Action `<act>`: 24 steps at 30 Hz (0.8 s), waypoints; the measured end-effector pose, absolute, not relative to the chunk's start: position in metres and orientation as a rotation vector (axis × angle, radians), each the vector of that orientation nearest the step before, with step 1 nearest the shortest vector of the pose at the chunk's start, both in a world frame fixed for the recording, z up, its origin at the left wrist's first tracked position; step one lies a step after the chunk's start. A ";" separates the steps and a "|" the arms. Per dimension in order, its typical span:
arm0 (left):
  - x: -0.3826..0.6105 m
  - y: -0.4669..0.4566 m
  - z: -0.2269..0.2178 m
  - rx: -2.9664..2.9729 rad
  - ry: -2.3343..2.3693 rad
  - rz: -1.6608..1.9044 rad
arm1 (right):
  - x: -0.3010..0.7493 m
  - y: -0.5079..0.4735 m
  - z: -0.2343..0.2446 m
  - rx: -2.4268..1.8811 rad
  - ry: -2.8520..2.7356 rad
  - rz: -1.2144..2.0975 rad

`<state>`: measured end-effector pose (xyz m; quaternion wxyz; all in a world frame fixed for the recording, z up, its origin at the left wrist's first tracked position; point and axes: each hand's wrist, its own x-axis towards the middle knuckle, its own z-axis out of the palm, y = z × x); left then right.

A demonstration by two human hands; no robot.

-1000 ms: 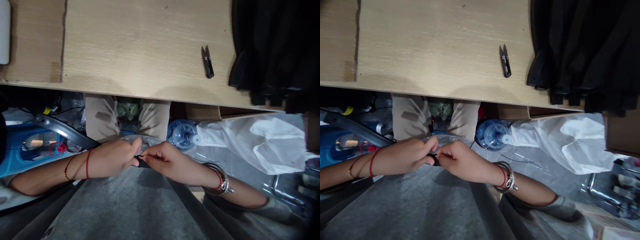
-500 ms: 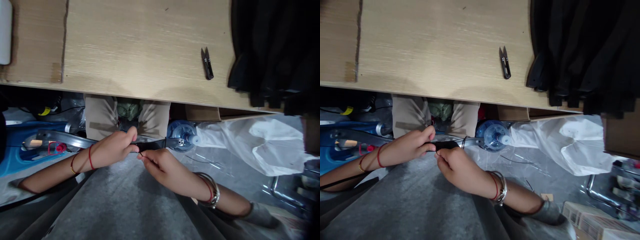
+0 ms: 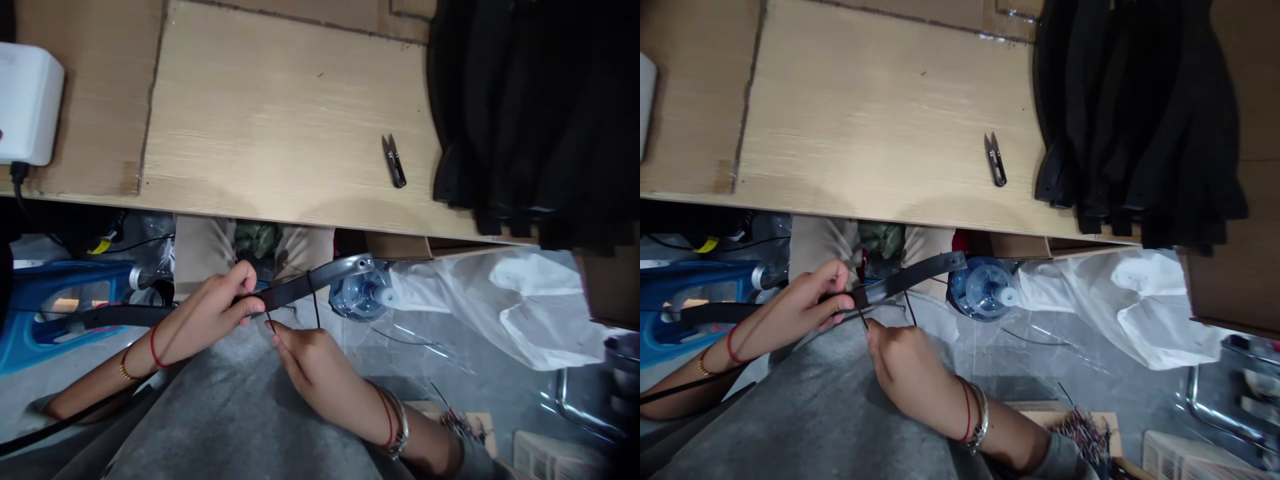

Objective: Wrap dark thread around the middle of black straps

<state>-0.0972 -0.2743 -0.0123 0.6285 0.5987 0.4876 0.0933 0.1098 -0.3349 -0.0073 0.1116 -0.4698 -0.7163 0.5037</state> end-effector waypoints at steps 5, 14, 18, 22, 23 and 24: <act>-0.097 -0.269 -0.007 1.154 0.981 0.283 | 0.112 -0.322 -0.011 -1.366 -1.790 1.775; -0.098 -0.247 0.017 1.263 0.973 0.136 | 0.135 -0.311 -0.027 -1.355 -1.085 2.036; -0.100 -0.260 -0.013 1.332 1.005 0.062 | 0.134 -0.325 -0.051 -1.431 -1.101 1.989; -0.102 -0.286 -0.059 1.320 1.016 -0.008 | 0.134 -0.360 -0.087 -1.436 -1.095 2.207; -0.101 -0.290 -0.064 1.286 0.974 -0.030 | 0.134 -0.368 -0.092 -1.400 -1.080 2.304; -0.101 -0.291 -0.064 1.260 0.938 -0.034 | 0.134 -0.372 -0.094 -1.361 -1.092 2.312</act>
